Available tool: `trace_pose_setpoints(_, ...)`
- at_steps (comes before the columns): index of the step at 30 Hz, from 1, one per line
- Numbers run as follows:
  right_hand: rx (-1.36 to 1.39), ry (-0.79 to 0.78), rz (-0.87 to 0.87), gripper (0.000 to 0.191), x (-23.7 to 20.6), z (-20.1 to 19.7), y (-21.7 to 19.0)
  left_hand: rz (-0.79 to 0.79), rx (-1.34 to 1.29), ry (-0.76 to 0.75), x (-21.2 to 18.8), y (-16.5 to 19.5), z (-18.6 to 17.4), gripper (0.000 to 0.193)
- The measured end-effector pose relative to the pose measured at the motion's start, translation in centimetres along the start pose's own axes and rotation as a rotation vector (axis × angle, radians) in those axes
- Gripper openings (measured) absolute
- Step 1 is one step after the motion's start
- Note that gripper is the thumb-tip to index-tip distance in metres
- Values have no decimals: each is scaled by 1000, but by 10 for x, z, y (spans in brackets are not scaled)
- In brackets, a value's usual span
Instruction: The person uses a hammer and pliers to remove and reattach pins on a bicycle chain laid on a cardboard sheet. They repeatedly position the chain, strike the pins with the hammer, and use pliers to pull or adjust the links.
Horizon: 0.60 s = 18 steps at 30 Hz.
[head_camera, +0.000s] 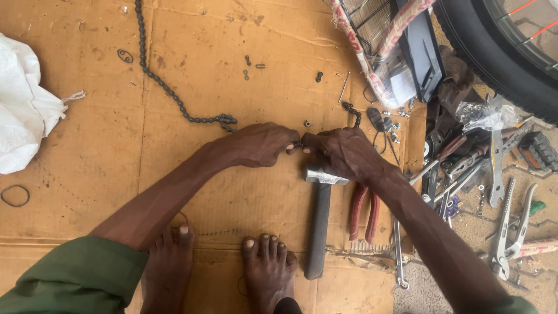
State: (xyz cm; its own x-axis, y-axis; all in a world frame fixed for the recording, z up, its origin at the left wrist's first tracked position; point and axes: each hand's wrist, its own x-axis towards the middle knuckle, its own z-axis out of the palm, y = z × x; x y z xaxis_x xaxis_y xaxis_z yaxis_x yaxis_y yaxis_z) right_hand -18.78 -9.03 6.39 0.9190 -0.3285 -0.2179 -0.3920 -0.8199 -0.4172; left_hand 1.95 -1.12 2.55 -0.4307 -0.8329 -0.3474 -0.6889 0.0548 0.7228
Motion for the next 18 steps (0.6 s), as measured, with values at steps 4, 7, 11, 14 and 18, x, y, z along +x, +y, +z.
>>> trace_pose_setpoints(4, -57, -119, 41, 18, 4, -6, 3, -20, 78, -54, 5, -3, -6, 24)
trace_pose_setpoints(7, -73, -145, 37, 15, 6, -11, 3, 59, 127, -45, 7, -3, -11, 23)
trace_pose_setpoints(11, -116, -174, -11, 19, 9, -10, 2, 13, 201, -61, 6, -2, -7, 14)
trace_pose_setpoints(14, -154, -108, -106, 24, 8, -6, 5, 3, 140, -45, 9, -1, -2, 14)
trace_pose_setpoints(18, -58, -125, 28, 23, 11, -3, 18, -61, -34, 22, 10, -10, -5, 16)
